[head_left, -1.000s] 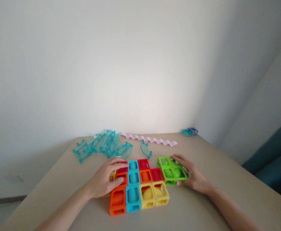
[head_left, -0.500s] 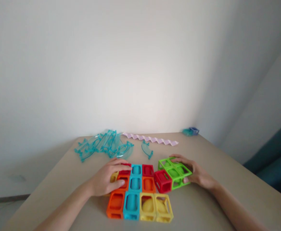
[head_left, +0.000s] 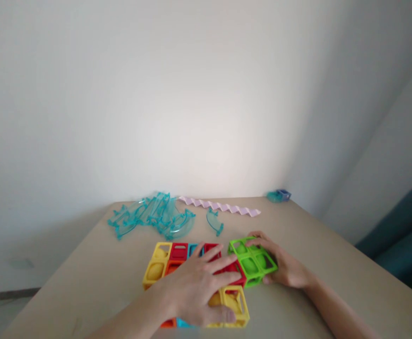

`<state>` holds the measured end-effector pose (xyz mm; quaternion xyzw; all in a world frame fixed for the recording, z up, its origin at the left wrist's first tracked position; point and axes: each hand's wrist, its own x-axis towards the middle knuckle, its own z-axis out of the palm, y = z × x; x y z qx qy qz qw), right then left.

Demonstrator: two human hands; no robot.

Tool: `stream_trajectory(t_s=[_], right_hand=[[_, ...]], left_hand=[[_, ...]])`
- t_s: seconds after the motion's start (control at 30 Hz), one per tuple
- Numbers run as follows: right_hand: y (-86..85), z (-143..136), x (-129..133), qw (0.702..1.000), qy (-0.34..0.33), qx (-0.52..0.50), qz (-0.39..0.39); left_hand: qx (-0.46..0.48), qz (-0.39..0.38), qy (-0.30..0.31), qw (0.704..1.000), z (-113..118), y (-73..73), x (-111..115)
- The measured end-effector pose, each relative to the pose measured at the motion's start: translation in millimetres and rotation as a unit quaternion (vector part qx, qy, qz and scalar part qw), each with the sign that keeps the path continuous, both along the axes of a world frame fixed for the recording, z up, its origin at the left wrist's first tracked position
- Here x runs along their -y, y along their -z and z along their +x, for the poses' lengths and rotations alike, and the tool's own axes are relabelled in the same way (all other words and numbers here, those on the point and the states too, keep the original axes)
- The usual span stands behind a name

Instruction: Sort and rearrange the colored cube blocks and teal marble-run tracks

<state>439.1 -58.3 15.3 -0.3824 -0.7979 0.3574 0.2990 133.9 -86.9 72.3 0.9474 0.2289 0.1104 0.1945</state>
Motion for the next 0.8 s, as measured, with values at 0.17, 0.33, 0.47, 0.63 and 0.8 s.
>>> stream_trajectory(t_s=[0.17, 0.33, 0.47, 0.63, 0.8], right_hand=[[4.1, 11, -7, 1.0, 0.019, 0.005, 0.004], [2.8, 11, -10, 0.993, 0.095, 0.058, 0.043], [6.5, -15, -7, 0.99, 0.083, 0.082, 0.077], [13.1, -33, -7, 0.991, 0.025, 0.082, 0.1], [9.7, -31, -7, 0.993, 0.034, 0.069, 0.091]], left_hand=[[0.007, -0.017, -0.005, 1.0, -7, 6.6, -2], [0.01, -0.013, 0.0, 1.0, -10, 8.5, -1], [-0.008, 0.006, -0.008, 1.0, -9, 11.9, -1], [-0.011, 0.019, -0.014, 1.0, -9, 12.1, 0], [-0.002, 0.018, -0.021, 1.0, -8, 10.7, 1]])
